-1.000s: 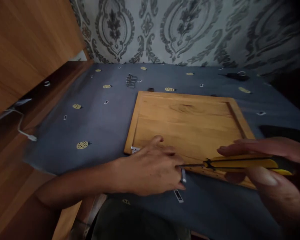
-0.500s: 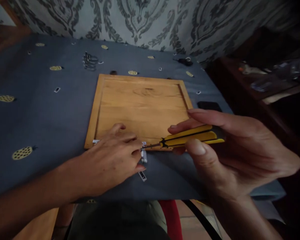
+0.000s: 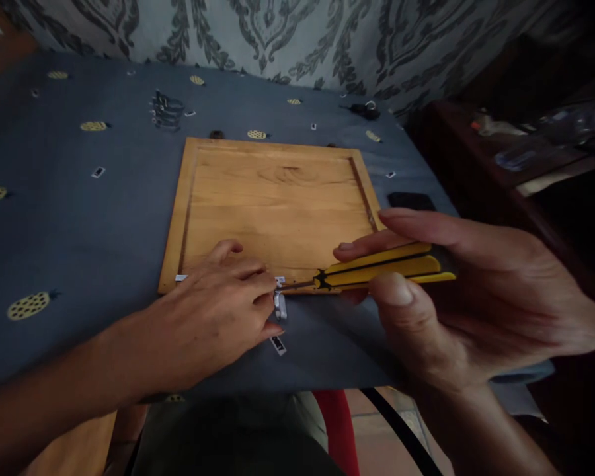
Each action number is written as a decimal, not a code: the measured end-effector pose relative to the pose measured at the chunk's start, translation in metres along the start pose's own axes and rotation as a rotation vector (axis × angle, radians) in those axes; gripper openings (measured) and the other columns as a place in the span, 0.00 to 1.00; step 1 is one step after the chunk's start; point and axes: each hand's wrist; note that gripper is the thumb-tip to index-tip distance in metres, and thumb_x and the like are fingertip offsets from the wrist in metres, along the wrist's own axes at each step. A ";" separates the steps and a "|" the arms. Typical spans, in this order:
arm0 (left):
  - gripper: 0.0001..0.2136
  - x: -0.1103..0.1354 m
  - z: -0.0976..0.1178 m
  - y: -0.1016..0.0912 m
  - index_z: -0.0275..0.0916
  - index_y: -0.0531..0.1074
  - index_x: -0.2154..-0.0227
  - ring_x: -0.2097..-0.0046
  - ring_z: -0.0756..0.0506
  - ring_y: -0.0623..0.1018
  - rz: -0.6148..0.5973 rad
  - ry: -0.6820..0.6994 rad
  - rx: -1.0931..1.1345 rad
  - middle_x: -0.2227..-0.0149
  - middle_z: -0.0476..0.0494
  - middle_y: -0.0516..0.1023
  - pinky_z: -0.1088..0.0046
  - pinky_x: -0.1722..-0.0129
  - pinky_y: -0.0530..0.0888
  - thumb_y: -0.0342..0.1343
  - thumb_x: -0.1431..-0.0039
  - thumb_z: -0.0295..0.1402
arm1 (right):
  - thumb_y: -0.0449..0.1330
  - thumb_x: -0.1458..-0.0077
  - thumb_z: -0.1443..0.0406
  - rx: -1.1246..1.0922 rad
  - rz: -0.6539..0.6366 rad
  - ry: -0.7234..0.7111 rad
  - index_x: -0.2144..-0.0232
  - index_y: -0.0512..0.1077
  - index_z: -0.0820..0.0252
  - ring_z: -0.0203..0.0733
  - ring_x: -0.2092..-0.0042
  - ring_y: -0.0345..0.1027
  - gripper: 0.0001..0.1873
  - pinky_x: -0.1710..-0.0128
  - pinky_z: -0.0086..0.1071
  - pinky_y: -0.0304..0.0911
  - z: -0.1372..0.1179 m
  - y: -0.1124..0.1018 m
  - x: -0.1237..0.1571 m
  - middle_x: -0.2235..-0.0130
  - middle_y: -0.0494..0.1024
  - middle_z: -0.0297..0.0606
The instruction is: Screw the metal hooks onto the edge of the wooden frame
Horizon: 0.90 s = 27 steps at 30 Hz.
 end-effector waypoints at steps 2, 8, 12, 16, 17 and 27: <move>0.16 0.000 0.000 0.000 0.38 0.76 0.66 0.56 0.41 0.74 0.004 0.002 0.000 0.62 0.44 0.78 0.53 0.44 0.62 0.48 0.24 0.38 | 0.72 0.45 0.66 0.014 0.040 -0.050 0.48 0.80 0.38 0.45 0.69 0.81 0.24 0.69 0.40 0.78 -0.005 0.002 -0.002 0.53 0.86 0.32; 0.17 0.000 0.001 -0.001 0.37 0.77 0.66 0.57 0.40 0.75 -0.009 0.005 -0.018 0.63 0.44 0.79 0.54 0.46 0.63 0.48 0.24 0.39 | 0.70 0.45 0.68 0.065 0.031 -0.112 0.47 0.80 0.39 0.42 0.71 0.79 0.25 0.74 0.37 0.76 -0.008 0.002 -0.007 0.54 0.86 0.30; 0.16 -0.001 0.002 -0.002 0.37 0.77 0.66 0.57 0.41 0.75 0.005 0.012 -0.032 0.64 0.45 0.79 0.55 0.46 0.63 0.51 0.25 0.39 | 0.70 0.44 0.66 0.076 -0.003 -0.106 0.46 0.79 0.37 0.41 0.73 0.78 0.24 0.73 0.38 0.78 -0.005 0.001 -0.007 0.54 0.86 0.29; 0.16 -0.002 0.001 -0.003 0.37 0.77 0.67 0.57 0.40 0.75 -0.019 0.007 -0.045 0.63 0.45 0.79 0.55 0.46 0.64 0.51 0.26 0.39 | 0.71 0.46 0.67 0.036 0.004 -0.097 0.48 0.80 0.41 0.44 0.71 0.79 0.24 0.71 0.40 0.78 -0.007 0.001 -0.007 0.55 0.86 0.32; 0.16 -0.002 0.001 -0.003 0.37 0.77 0.67 0.57 0.40 0.75 -0.025 0.003 -0.042 0.63 0.45 0.79 0.55 0.47 0.64 0.51 0.26 0.40 | 0.71 0.46 0.68 0.027 -0.009 -0.097 0.49 0.80 0.42 0.45 0.70 0.80 0.22 0.71 0.41 0.79 -0.008 0.001 -0.007 0.57 0.86 0.32; 0.18 0.000 0.001 -0.003 0.36 0.78 0.65 0.55 0.40 0.77 -0.022 0.006 -0.019 0.57 0.42 0.81 0.52 0.46 0.64 0.48 0.24 0.40 | 0.68 0.42 0.67 -0.094 -0.277 -0.006 0.47 0.79 0.40 0.48 0.64 0.82 0.22 0.73 0.37 0.79 -0.016 -0.011 -0.017 0.57 0.86 0.31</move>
Point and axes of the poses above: each hand's wrist, its own x-axis away from the middle knuckle, its own y-axis out of the palm, z = x × y
